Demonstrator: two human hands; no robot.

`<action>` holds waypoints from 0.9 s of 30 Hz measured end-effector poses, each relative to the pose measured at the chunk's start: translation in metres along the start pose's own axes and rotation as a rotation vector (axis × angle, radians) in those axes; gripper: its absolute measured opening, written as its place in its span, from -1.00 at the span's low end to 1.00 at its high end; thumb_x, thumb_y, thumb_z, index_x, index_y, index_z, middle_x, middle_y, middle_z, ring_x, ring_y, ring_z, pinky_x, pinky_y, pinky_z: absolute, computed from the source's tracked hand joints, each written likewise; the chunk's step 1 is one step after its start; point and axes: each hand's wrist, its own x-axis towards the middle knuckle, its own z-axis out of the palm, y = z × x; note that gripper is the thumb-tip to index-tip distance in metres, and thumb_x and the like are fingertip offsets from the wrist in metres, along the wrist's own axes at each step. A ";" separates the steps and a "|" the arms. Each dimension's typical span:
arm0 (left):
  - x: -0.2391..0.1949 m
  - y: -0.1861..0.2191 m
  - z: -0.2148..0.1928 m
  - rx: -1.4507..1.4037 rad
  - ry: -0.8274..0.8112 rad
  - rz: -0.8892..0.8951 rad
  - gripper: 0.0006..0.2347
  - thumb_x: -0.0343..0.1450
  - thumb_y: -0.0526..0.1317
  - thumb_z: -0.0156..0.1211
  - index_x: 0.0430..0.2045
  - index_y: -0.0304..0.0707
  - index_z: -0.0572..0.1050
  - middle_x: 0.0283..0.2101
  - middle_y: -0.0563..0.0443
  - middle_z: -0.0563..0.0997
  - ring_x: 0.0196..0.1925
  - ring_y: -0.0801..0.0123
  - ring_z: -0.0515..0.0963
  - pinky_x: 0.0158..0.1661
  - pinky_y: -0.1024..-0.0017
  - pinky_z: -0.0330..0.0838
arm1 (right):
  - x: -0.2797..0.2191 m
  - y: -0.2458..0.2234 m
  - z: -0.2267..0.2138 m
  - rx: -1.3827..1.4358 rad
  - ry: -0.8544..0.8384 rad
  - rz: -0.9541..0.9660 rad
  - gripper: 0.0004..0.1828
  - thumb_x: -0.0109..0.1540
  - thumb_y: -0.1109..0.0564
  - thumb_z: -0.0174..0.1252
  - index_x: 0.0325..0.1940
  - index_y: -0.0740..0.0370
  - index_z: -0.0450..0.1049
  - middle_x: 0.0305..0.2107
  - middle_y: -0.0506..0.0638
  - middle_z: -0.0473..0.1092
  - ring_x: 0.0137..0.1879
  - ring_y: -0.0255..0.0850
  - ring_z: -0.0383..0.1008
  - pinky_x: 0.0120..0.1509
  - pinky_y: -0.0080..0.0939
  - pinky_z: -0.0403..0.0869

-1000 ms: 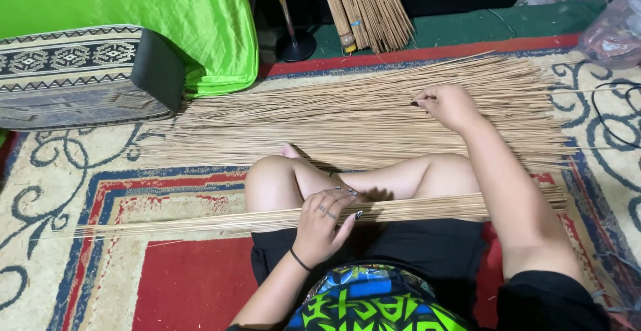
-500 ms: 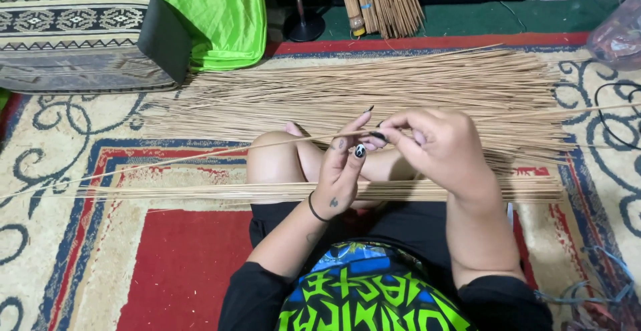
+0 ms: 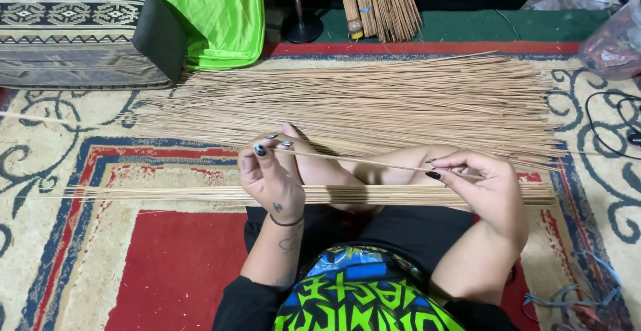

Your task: The person sits cross-legged on a patterned rug and weaves thin bamboo strips by hand. They repeatedly pull a single strip through a bundle of aligned strips, adjusting the tension and alignment as they work.

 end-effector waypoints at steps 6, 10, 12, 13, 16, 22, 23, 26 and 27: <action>0.025 0.012 -0.038 -0.114 0.236 -0.012 -0.91 0.49 -0.26 0.29 -0.27 -0.08 0.47 -0.26 0.09 0.60 -0.17 0.51 0.61 -0.11 0.65 0.42 | -0.007 0.018 -0.012 0.114 0.002 0.079 -0.82 0.23 0.37 0.30 -0.07 0.36 0.59 -0.22 0.07 0.59 -0.21 -0.41 0.50 -0.04 -0.51 0.45; 0.030 0.011 -0.048 -0.235 0.167 0.103 -0.89 0.53 -0.38 0.21 -0.14 -0.17 0.47 -0.10 0.07 0.58 -0.03 0.46 0.55 -0.08 0.60 0.48 | -0.004 0.049 0.011 0.324 0.087 -0.024 -0.83 0.29 0.35 0.25 -0.04 0.43 0.52 -0.16 0.18 0.54 -0.05 -0.24 0.58 0.08 -0.42 0.55; 0.022 0.013 -0.034 -0.032 0.047 0.091 -0.87 0.57 -0.24 0.07 -0.27 -0.34 0.45 -0.36 -0.12 0.58 -0.42 0.38 0.62 -0.19 0.49 0.54 | 0.004 0.065 0.024 0.520 0.165 -0.132 -0.88 0.34 0.28 0.20 -0.10 0.44 0.51 -0.60 0.11 0.42 -0.45 -0.33 0.45 -0.33 -0.41 0.52; 0.006 0.015 -0.021 -0.032 0.045 0.093 -0.87 0.57 -0.24 0.07 -0.27 -0.34 0.45 -0.36 -0.12 0.58 -0.42 0.38 0.62 -0.19 0.49 0.54 | 0.005 0.061 0.032 0.522 0.165 -0.134 -0.88 0.34 0.28 0.20 -0.10 0.44 0.51 -0.60 0.11 0.42 -0.45 -0.33 0.45 -0.33 -0.41 0.52; -0.039 0.016 0.006 0.062 -0.123 -0.118 -0.82 0.57 -0.14 0.10 -0.36 -0.25 0.48 -0.49 -0.06 0.63 -0.38 0.49 0.63 -0.18 0.56 0.47 | 0.007 0.046 0.061 0.639 0.163 -0.143 -0.84 0.37 0.22 0.13 -0.10 0.43 0.44 -0.64 0.13 0.40 -0.50 -0.31 0.45 -0.43 -0.43 0.47; -0.073 -0.001 0.003 -0.029 -0.617 -0.390 -0.94 0.50 -0.37 0.17 -0.29 -0.45 0.50 -0.28 -0.22 0.63 -0.23 0.39 0.60 -0.20 0.42 0.54 | -0.005 0.034 0.095 0.927 -0.066 -0.130 -0.80 0.37 0.20 0.06 -0.06 0.45 0.41 -0.49 0.26 0.48 -0.42 -0.16 0.57 -0.42 -0.29 0.57; -0.071 -0.002 0.000 -0.014 -0.627 -0.373 -0.94 0.47 -0.38 0.22 -0.33 -0.47 0.51 -0.30 -0.23 0.64 -0.29 0.41 0.59 -0.29 0.46 0.53 | -0.006 0.043 0.095 0.986 -0.066 -0.135 -0.78 0.35 0.19 0.09 -0.06 0.47 0.41 -0.45 0.31 0.49 -0.42 -0.11 0.58 -0.43 -0.27 0.56; -0.078 -0.017 -0.018 -0.085 -0.609 -0.431 -0.92 0.47 -0.40 0.23 -0.34 -0.51 0.49 -0.30 -0.29 0.63 -0.47 0.50 0.52 -0.57 0.52 0.43 | -0.010 0.065 0.099 1.057 -0.019 -0.151 -0.79 0.29 0.23 0.16 -0.10 0.48 0.45 -0.35 0.37 0.50 -0.37 -0.05 0.59 -0.40 -0.25 0.57; -0.082 -0.024 -0.026 -0.173 -0.583 -0.509 -0.91 0.49 -0.41 0.20 -0.32 -0.54 0.46 -0.28 -0.34 0.62 -0.58 0.57 0.45 -0.75 0.54 0.33 | -0.013 0.071 0.102 1.067 0.034 -0.162 -0.82 0.26 0.26 0.20 -0.13 0.48 0.49 -0.29 0.38 0.49 -0.32 -0.04 0.60 -0.37 -0.25 0.58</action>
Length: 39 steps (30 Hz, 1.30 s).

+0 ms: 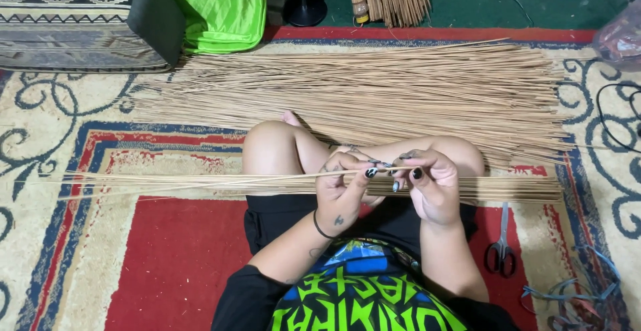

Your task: The person sits cross-legged on a patterned rug and weaves thin bamboo strips by hand. They repeatedly pull a single strip through a bundle of aligned strips, adjusting the tension and alignment as they work.

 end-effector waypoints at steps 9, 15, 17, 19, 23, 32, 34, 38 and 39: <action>0.015 0.033 0.032 0.066 -0.048 -0.141 -0.93 0.43 -0.46 0.30 -0.31 -0.51 0.54 -0.32 -0.18 0.58 -0.43 0.64 0.47 -0.62 0.60 0.38 | 0.010 -0.025 0.039 -0.270 -0.076 -0.291 -0.89 0.23 0.40 0.19 -0.21 0.54 0.41 -0.47 0.31 0.41 -0.41 -0.07 0.49 -0.35 -0.21 0.55; 0.013 0.031 0.035 -0.020 -0.017 -0.245 -0.92 0.46 -0.46 0.25 -0.26 -0.50 0.49 -0.31 -0.17 0.53 -0.43 0.65 0.44 -0.62 0.55 0.43 | 0.003 -0.022 0.038 -0.274 -0.045 -0.209 -0.93 0.30 0.34 0.14 -0.22 0.42 0.37 -0.48 0.23 0.40 -0.42 -0.11 0.52 -0.39 -0.28 0.57; 0.018 0.038 0.036 0.038 -0.040 -0.216 -0.92 0.44 -0.45 0.28 -0.28 -0.48 0.50 -0.33 -0.14 0.53 -0.40 0.65 0.44 -0.58 0.57 0.42 | 0.002 -0.018 0.037 -0.233 -0.028 -0.178 -0.93 0.31 0.32 0.14 -0.21 0.40 0.38 -0.46 0.20 0.39 -0.42 -0.15 0.51 -0.40 -0.29 0.57; 0.020 0.044 0.036 0.095 -0.063 -0.188 -0.91 0.43 -0.44 0.31 -0.30 -0.46 0.51 -0.36 -0.11 0.53 -0.37 0.64 0.43 -0.54 0.58 0.41 | 0.003 -0.018 0.036 -0.193 -0.010 -0.146 -0.92 0.32 0.30 0.15 -0.20 0.38 0.39 -0.44 0.17 0.38 -0.42 -0.19 0.50 -0.41 -0.30 0.58; 0.022 0.045 0.027 0.061 -0.027 -0.263 -0.88 0.57 -0.27 0.07 -0.20 -0.40 0.45 -0.46 0.12 0.35 -0.44 0.73 0.24 -0.50 0.66 0.28 | 0.006 -0.026 0.029 -0.184 0.027 -0.158 -0.92 0.33 0.28 0.15 -0.16 0.35 0.37 -0.38 0.15 0.40 -0.36 -0.23 0.51 -0.39 -0.35 0.59; 0.016 0.041 0.024 -0.056 -0.107 -0.233 -0.84 0.58 -0.28 0.01 -0.06 -0.44 0.35 -0.56 -0.12 0.52 -0.49 0.53 0.43 -0.39 0.62 0.37 | -0.006 -0.022 0.039 -0.053 0.024 -0.114 -0.75 0.39 0.17 0.03 -0.19 0.50 0.41 -0.47 0.36 0.42 -0.39 -0.02 0.54 -0.37 -0.16 0.59; 0.016 0.041 0.022 -0.052 -0.138 -0.202 -0.76 0.57 -0.26 0.03 0.04 -0.47 0.33 -0.45 -0.19 0.58 -0.37 0.49 0.49 -0.25 0.61 0.39 | -0.009 -0.023 0.042 -0.017 0.124 -0.094 -0.73 0.44 0.12 -0.01 -0.13 0.45 0.40 -0.41 0.30 0.43 -0.34 -0.09 0.57 -0.34 -0.20 0.60; 0.010 0.041 0.022 -0.005 -0.120 -0.140 -0.80 0.58 -0.29 0.00 -0.18 -0.57 0.49 -0.56 -0.30 0.60 -0.47 0.40 0.49 -0.35 0.54 0.41 | -0.010 -0.028 0.042 -0.069 0.132 -0.128 -0.73 0.44 0.11 -0.01 -0.13 0.45 0.34 -0.55 0.30 0.40 -0.38 -0.01 0.59 -0.31 -0.15 0.64; 0.009 0.040 0.023 -0.011 -0.105 -0.144 -0.82 0.56 -0.34 0.05 -0.17 -0.62 0.50 -0.57 -0.37 0.61 -0.54 0.37 0.56 -0.41 0.53 0.49 | -0.009 -0.026 0.040 -0.098 0.101 -0.166 -0.77 0.41 0.16 0.02 -0.15 0.46 0.34 -0.55 0.31 0.38 -0.36 0.02 0.58 -0.30 -0.11 0.65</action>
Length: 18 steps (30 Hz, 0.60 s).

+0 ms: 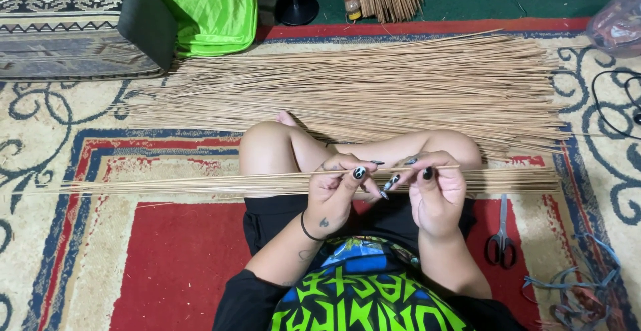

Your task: The person sits cross-legged on a patterned rug and weaves thin bamboo strips by hand. They repeatedly pull a single strip through a bundle of aligned strips, adjusting the tension and alignment as they work.

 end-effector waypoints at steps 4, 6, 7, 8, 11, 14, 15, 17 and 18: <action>0.002 0.002 0.006 -0.012 0.021 -0.020 -0.82 0.56 -0.35 0.06 -0.19 -0.64 0.51 -0.61 -0.38 0.59 -0.60 0.38 0.51 -0.48 0.50 0.48 | 0.002 0.001 -0.003 -0.024 -0.019 -0.028 -0.77 0.39 0.19 0.05 -0.20 0.49 0.36 -0.59 0.32 0.36 -0.37 0.06 0.55 -0.32 -0.08 0.64; 0.001 0.001 0.003 -0.008 0.079 0.022 -0.79 0.57 -0.27 0.03 -0.15 -0.56 0.48 -0.49 -0.34 0.64 -0.42 0.39 0.55 -0.34 0.53 0.48 | 0.011 -0.009 0.000 -0.030 0.063 -0.065 -0.77 0.47 0.06 0.02 -0.14 0.30 0.36 -0.56 0.13 0.38 -0.33 -0.16 0.53 -0.27 -0.30 0.60; 0.003 0.000 -0.001 -0.007 0.077 0.023 -0.79 0.57 -0.27 0.03 -0.15 -0.56 0.48 -0.49 -0.34 0.64 -0.42 0.39 0.55 -0.34 0.53 0.48 | 0.015 -0.014 0.003 -0.029 0.062 -0.067 -0.77 0.47 0.06 0.02 -0.14 0.30 0.36 -0.56 0.13 0.38 -0.33 -0.16 0.53 -0.27 -0.30 0.60; 0.005 -0.002 -0.005 0.034 0.094 0.070 -0.79 0.59 -0.24 -0.02 -0.19 -0.51 0.47 -0.51 -0.30 0.63 -0.42 0.40 0.53 -0.33 0.54 0.44 | 0.019 -0.020 0.005 -0.044 0.099 -0.056 -0.75 0.47 0.03 0.01 -0.15 0.28 0.33 -0.55 0.10 0.40 -0.35 -0.20 0.55 -0.29 -0.32 0.61; 0.005 -0.004 -0.008 0.095 0.089 0.140 -0.79 0.61 -0.23 -0.07 -0.25 -0.45 0.45 -0.55 -0.25 0.62 -0.45 0.39 0.53 -0.32 0.54 0.43 | 0.017 -0.018 -0.005 -0.046 0.128 -0.038 -0.71 0.48 -0.01 -0.06 -0.17 0.27 0.30 -0.59 0.12 0.37 -0.43 -0.19 0.54 -0.35 -0.32 0.59; 0.005 -0.005 -0.009 0.106 0.080 0.173 -0.80 0.61 -0.25 -0.09 -0.26 -0.45 0.43 -0.58 -0.23 0.60 -0.48 0.35 0.57 -0.34 0.52 0.47 | 0.019 -0.015 -0.014 -0.028 0.136 -0.053 -0.66 0.51 -0.04 -0.15 -0.19 0.25 0.28 -0.65 0.12 0.32 -0.50 -0.17 0.48 -0.40 -0.33 0.54; 0.005 -0.005 -0.010 0.097 0.092 0.183 -0.80 0.61 -0.26 -0.11 -0.26 -0.46 0.42 -0.59 -0.24 0.60 -0.48 0.32 0.58 -0.34 0.51 0.48 | 0.021 -0.016 -0.016 -0.022 0.151 -0.076 -0.65 0.53 -0.05 -0.19 -0.20 0.22 0.27 -0.66 0.07 0.30 -0.51 -0.21 0.45 -0.39 -0.38 0.51; 0.005 -0.009 -0.014 0.076 0.094 0.200 -0.81 0.61 -0.27 -0.11 -0.26 -0.46 0.40 -0.59 -0.25 0.59 -0.49 0.29 0.60 -0.35 0.49 0.50 | 0.024 -0.022 -0.009 -0.034 0.168 -0.079 -0.65 0.52 -0.05 -0.21 -0.20 0.22 0.26 -0.69 0.08 0.26 -0.54 -0.19 0.42 -0.41 -0.37 0.48; 0.005 -0.011 -0.016 0.054 0.096 0.220 -0.82 0.61 -0.27 -0.11 -0.26 -0.45 0.39 -0.59 -0.27 0.58 -0.50 0.25 0.61 -0.37 0.47 0.51 | 0.027 -0.024 -0.006 -0.045 0.184 -0.083 -0.65 0.52 -0.04 -0.22 -0.21 0.22 0.26 -0.72 0.08 0.23 -0.58 -0.17 0.38 -0.43 -0.35 0.45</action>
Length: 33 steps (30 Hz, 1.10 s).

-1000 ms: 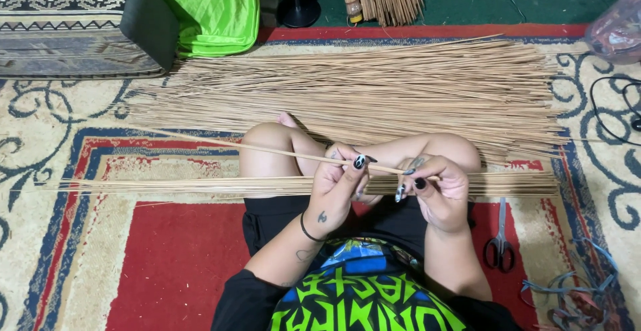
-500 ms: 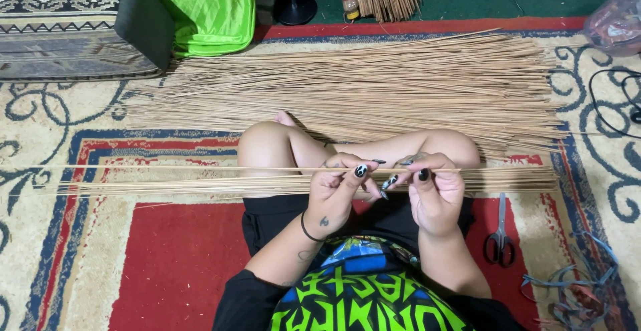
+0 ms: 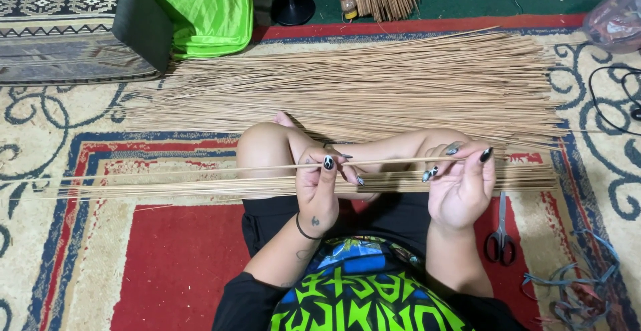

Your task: The person sits cross-legged on a patterned rug and weaves thin bamboo strips by hand. They repeatedly pull a single strip through a bundle of aligned strips, adjusting the tension and alignment as they work.

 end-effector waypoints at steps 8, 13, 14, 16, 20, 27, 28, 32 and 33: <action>-0.009 0.005 0.024 0.029 -0.194 -0.124 -0.93 0.52 -0.40 0.13 -0.26 -0.52 0.47 -0.49 -0.27 0.57 -0.46 0.36 0.57 -0.42 0.49 0.52 | -0.036 0.012 0.038 0.053 -0.084 0.129 -0.68 0.44 0.07 -0.05 -0.30 0.35 0.36 -0.77 0.09 0.22 -0.64 -0.21 0.29 -0.53 -0.36 0.39; 0.000 0.003 0.009 -0.060 -0.069 -0.108 -0.84 0.60 -0.28 -0.04 -0.27 -0.44 0.41 -0.51 -0.14 0.52 -0.48 0.40 0.54 -0.42 0.54 0.51 | -0.011 0.013 0.010 0.079 0.015 0.055 -0.70 0.50 0.06 -0.17 -0.24 0.21 0.31 -0.77 -0.03 0.12 -0.65 -0.26 0.22 -0.47 -0.43 0.30; 0.000 0.000 0.009 -0.060 -0.059 -0.118 -0.85 0.60 -0.27 -0.06 -0.27 -0.40 0.40 -0.46 -0.10 0.51 -0.46 0.43 0.56 -0.41 0.55 0.51 | -0.010 0.011 0.014 0.084 0.012 0.043 -0.69 0.50 0.03 -0.17 -0.26 0.19 0.31 -0.76 -0.06 0.13 -0.64 -0.27 0.23 -0.46 -0.42 0.30; -0.001 -0.004 0.013 -0.062 -0.049 -0.124 -0.86 0.61 -0.26 -0.07 -0.27 -0.36 0.39 -0.41 -0.06 0.50 -0.43 0.46 0.58 -0.41 0.56 0.51 | -0.013 0.010 0.023 0.088 0.006 0.029 -0.68 0.49 0.01 -0.17 -0.27 0.17 0.32 -0.75 -0.08 0.13 -0.64 -0.28 0.23 -0.44 -0.42 0.30; -0.003 -0.002 0.015 -0.063 -0.014 -0.144 -0.86 0.61 -0.25 -0.09 -0.26 -0.36 0.35 -0.42 -0.10 0.51 -0.49 0.46 0.52 -0.45 0.56 0.46 | -0.020 0.004 0.037 -0.019 0.005 0.070 -0.66 0.48 0.03 -0.13 -0.32 0.23 0.29 -0.77 -0.03 0.14 -0.64 -0.27 0.22 -0.45 -0.40 0.30; 0.002 -0.011 -0.003 0.125 0.328 0.027 -0.90 0.62 -0.25 -0.11 -0.25 -0.26 0.31 -0.27 -0.01 0.46 -0.54 0.51 0.50 -0.47 0.61 0.48 | -0.015 0.017 0.004 -0.039 0.162 0.052 -0.70 0.51 0.00 -0.18 -0.25 0.14 0.24 -0.74 -0.10 0.08 -0.59 -0.28 0.20 -0.39 -0.39 0.30; 0.002 -0.009 0.005 0.124 0.326 0.027 -0.90 0.62 -0.25 -0.11 -0.25 -0.26 0.31 -0.27 -0.01 0.46 -0.54 0.51 0.50 -0.47 0.61 0.48 | -0.019 0.018 0.017 -0.039 0.162 0.050 -0.70 0.51 0.00 -0.18 -0.25 0.14 0.24 -0.74 -0.10 0.08 -0.59 -0.28 0.20 -0.39 -0.39 0.30; -0.002 -0.004 0.012 0.012 0.130 -0.043 -0.86 0.60 -0.27 -0.09 -0.26 -0.37 0.38 -0.40 -0.04 0.50 -0.54 0.43 0.54 -0.41 0.54 0.47 | -0.030 0.021 0.027 -0.083 0.047 0.128 -0.66 0.46 0.01 -0.05 -0.33 0.25 0.30 -0.76 0.03 0.19 -0.62 -0.27 0.24 -0.50 -0.43 0.30; -0.001 -0.003 0.007 0.007 0.179 -0.004 -0.85 0.61 -0.24 -0.13 -0.24 -0.33 0.39 -0.31 -0.04 0.52 -0.49 0.43 0.60 -0.39 0.55 0.51 | -0.030 0.023 0.021 -0.091 0.073 0.114 -0.66 0.46 0.00 -0.05 -0.33 0.24 0.30 -0.77 0.02 0.18 -0.63 -0.27 0.23 -0.50 -0.44 0.28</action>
